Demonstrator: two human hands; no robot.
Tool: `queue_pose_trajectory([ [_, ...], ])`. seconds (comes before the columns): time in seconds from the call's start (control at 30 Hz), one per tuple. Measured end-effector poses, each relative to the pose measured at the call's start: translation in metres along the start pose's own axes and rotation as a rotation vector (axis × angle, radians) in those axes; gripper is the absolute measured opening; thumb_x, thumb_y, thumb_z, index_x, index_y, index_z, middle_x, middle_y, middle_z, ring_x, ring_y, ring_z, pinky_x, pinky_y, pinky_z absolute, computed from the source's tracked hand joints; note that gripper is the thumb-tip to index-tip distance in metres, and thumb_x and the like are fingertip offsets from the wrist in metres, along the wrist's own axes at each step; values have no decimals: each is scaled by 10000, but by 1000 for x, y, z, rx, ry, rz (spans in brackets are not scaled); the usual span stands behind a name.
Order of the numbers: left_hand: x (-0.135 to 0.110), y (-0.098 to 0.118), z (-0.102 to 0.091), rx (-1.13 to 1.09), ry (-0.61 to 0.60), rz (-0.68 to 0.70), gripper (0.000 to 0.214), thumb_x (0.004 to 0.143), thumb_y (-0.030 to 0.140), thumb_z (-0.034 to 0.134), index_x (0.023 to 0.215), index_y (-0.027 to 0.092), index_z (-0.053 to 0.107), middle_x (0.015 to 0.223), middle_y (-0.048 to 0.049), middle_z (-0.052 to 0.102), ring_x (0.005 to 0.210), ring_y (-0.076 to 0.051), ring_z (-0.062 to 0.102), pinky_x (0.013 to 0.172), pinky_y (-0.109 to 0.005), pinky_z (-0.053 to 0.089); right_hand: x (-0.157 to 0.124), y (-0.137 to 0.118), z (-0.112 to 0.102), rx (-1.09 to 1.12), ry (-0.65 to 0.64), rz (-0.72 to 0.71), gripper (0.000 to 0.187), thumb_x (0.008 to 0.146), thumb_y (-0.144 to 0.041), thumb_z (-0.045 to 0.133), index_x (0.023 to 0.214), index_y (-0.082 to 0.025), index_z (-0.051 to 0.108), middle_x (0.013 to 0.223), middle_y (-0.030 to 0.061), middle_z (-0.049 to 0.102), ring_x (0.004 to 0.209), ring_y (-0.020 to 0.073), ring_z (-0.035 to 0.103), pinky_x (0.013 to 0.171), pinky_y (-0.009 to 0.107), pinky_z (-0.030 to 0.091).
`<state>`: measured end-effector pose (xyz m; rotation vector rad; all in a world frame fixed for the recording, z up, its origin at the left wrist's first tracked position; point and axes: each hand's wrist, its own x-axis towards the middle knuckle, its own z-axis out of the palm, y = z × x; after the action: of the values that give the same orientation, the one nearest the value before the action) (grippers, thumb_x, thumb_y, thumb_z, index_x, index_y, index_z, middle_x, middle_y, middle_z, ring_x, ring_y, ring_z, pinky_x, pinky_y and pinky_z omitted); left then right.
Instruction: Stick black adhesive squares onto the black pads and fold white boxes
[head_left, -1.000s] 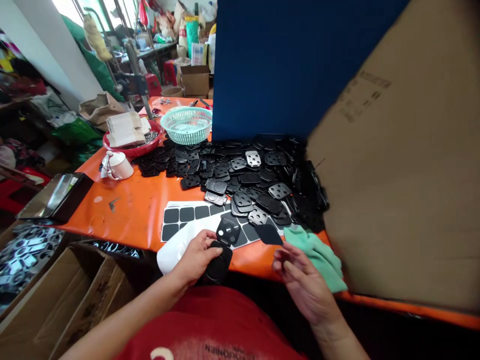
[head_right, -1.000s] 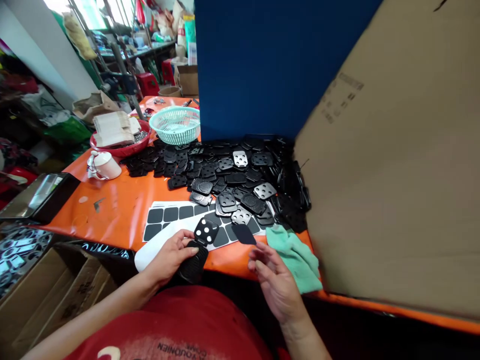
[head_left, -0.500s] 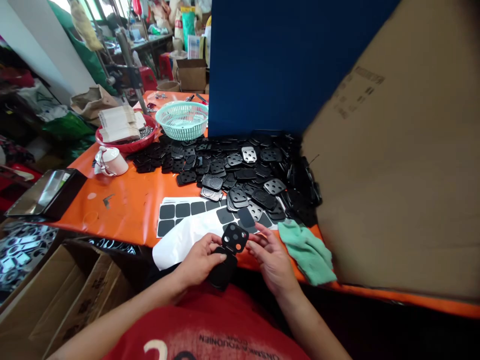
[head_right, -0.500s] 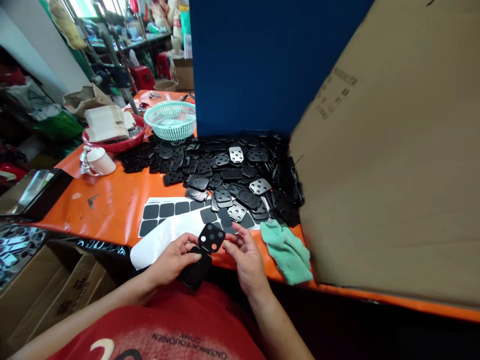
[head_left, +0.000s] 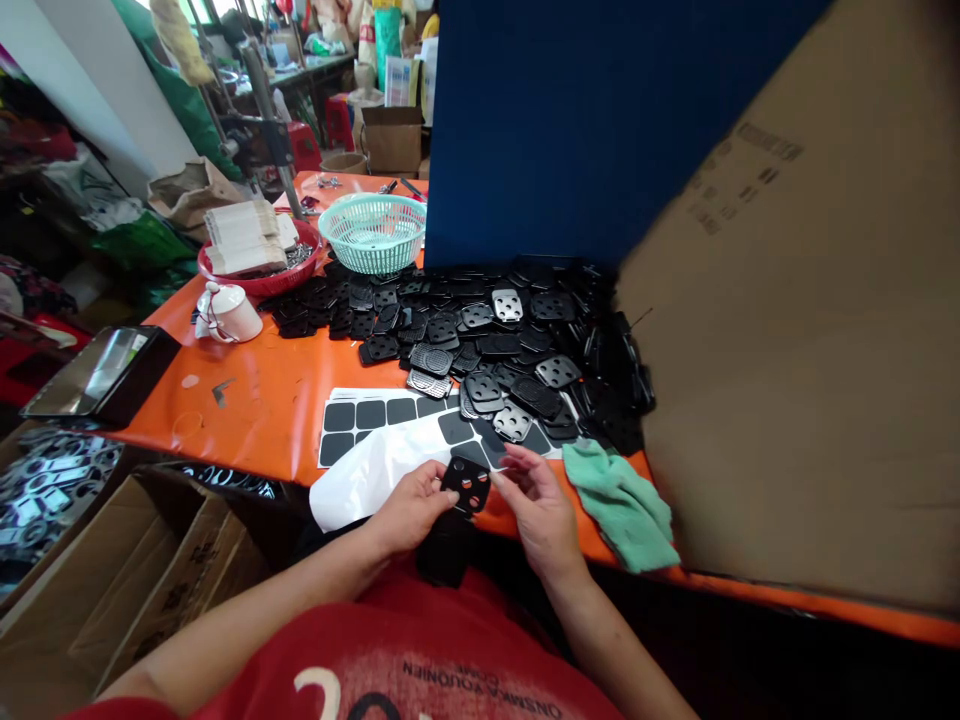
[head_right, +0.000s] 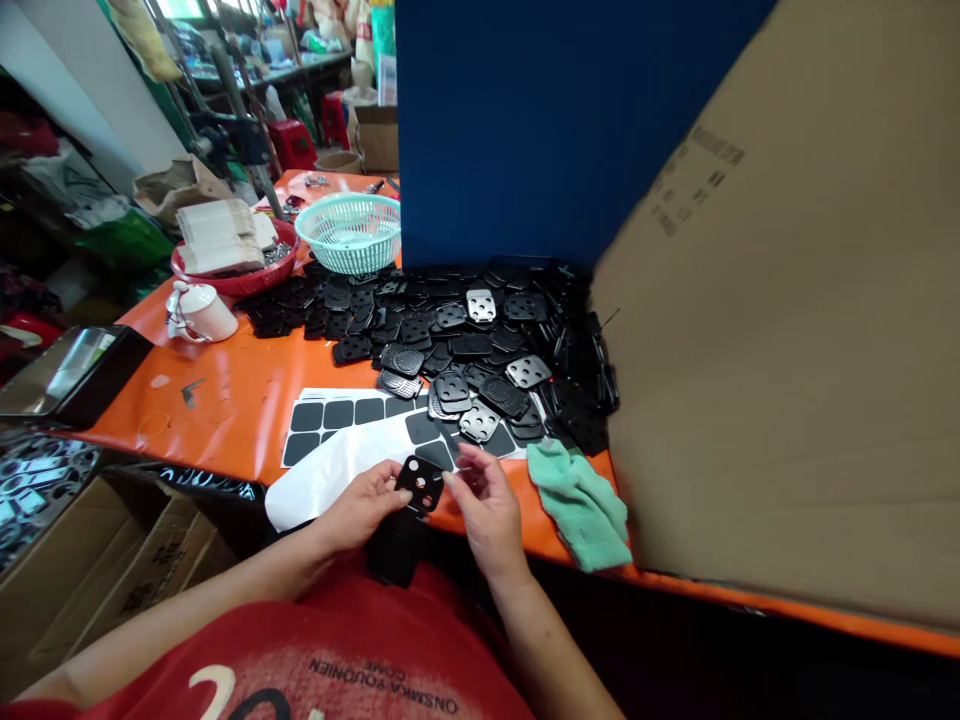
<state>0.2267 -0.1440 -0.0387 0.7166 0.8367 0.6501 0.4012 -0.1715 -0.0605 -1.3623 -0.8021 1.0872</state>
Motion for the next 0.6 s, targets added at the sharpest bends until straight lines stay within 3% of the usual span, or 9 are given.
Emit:
queue_pose_trajectory([
  [0.07, 2, -5, -2, -8, 50, -34, 373, 621, 290, 762, 865, 181, 500, 792, -36, 708, 633, -141, 634, 633, -266, 457, 4, -2, -6, -85, 87, -120, 305, 741, -382, 770, 1004, -254, 686, 974, 16, 629, 900, 179, 584, 852, 332, 474],
  [0.13, 4, -10, -5, -1, 84, -79, 385, 569, 177, 717, 887, 178, 498, 773, -27, 703, 608, -132, 619, 594, -246, 431, 6, -6, -12, -93, 123, -117, 237, 751, -408, 755, 905, -236, 701, 898, 13, 634, 858, 177, 575, 836, 329, 460],
  [0.37, 8, -18, -11, 36, 127, -119, 414, 505, 61, 585, 897, 166, 502, 665, 29, 643, 560, -101, 569, 535, -204, 364, 1, -8, -11, -52, -42, 201, 328, 651, -470, 801, 761, -183, 686, 656, 3, 605, 580, 122, 485, 524, 243, 382],
  [0.6, 10, -25, -15, 33, 104, -129, 419, 549, 84, 583, 959, 152, 528, 653, 21, 666, 522, -102, 553, 515, -211, 351, 5, 6, -1, -84, -114, 303, 295, 645, -441, 792, 714, -181, 671, 620, -11, 584, 564, 118, 469, 539, 248, 373],
])
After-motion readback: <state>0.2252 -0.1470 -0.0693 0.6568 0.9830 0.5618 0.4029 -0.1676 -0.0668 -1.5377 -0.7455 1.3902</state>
